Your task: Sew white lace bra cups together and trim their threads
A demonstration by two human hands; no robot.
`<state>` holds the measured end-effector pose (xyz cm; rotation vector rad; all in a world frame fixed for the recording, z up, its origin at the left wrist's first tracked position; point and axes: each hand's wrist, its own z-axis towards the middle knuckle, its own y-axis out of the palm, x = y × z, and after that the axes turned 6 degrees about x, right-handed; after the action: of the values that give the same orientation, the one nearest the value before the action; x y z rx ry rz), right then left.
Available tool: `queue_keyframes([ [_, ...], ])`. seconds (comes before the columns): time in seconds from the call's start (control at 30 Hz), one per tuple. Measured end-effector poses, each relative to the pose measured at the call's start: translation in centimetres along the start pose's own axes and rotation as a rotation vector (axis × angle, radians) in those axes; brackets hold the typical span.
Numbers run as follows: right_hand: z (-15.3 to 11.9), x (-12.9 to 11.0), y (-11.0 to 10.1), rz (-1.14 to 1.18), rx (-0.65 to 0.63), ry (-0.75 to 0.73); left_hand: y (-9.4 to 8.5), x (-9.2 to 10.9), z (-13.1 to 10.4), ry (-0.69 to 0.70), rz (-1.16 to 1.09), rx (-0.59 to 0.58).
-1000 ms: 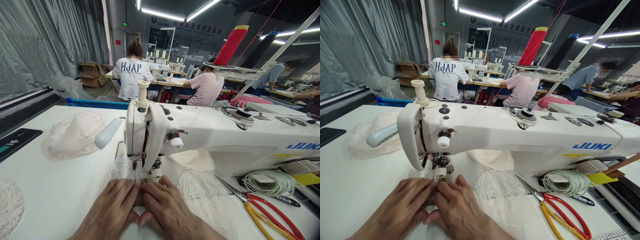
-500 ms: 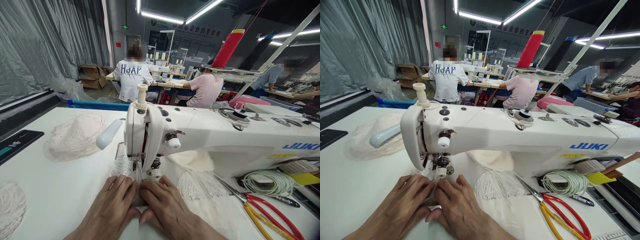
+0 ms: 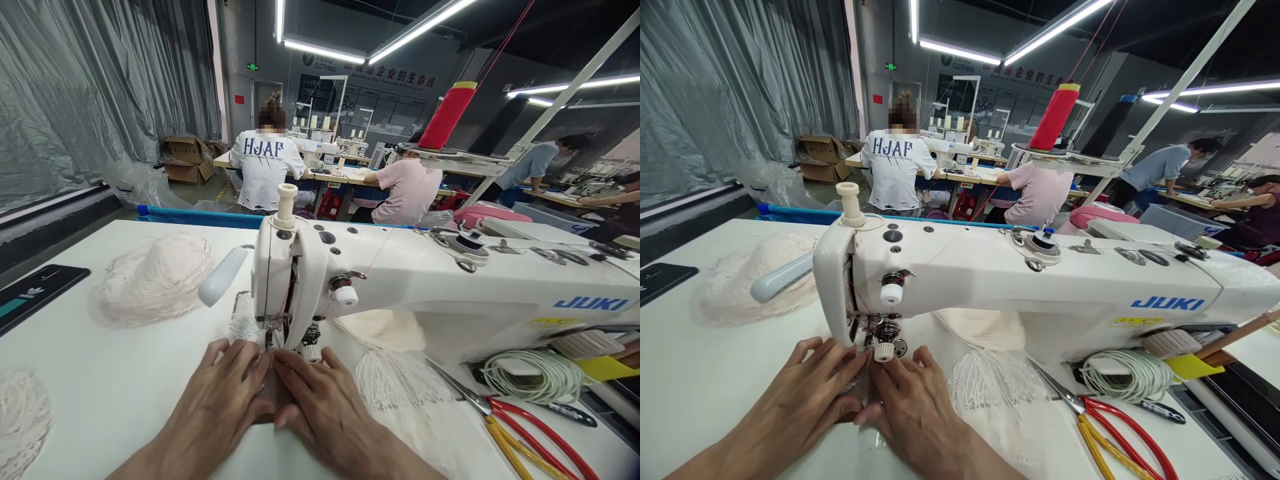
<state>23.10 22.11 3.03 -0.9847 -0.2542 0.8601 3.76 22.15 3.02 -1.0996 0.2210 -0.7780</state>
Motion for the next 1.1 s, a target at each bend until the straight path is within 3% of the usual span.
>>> queue_keyframes([
  [0.17, -0.2, 0.0, 0.0, -0.012, -0.002, 0.001, -0.2, 0.2, 0.3, -0.004, 0.039, -0.010],
  [0.37, -0.5, -0.1, -0.4, 0.003, -0.014, -0.017, 0.0, 0.6, -0.3, 0.080, 0.118, 0.130],
  [0.57, -0.5, 0.0, -0.3, 0.005, 0.004, -0.049, 0.1, 0.7, -0.8, 0.153, 0.168, 0.150],
  [0.73, -0.4, 0.0, -0.2, 0.013, -0.014, -0.052, 0.2, 0.4, -0.4, 0.100, 0.087, 0.179],
  [1.0, -0.1, -0.4, -0.6, 0.026, -0.020, -0.022, -1.0, -0.8, 0.6, 0.010, 0.034, 0.062],
  [1.1, -0.2, -0.4, -0.5, 0.014, -0.008, -0.030, -1.9, -2.9, 2.8, -0.175, -0.103, 0.063],
])
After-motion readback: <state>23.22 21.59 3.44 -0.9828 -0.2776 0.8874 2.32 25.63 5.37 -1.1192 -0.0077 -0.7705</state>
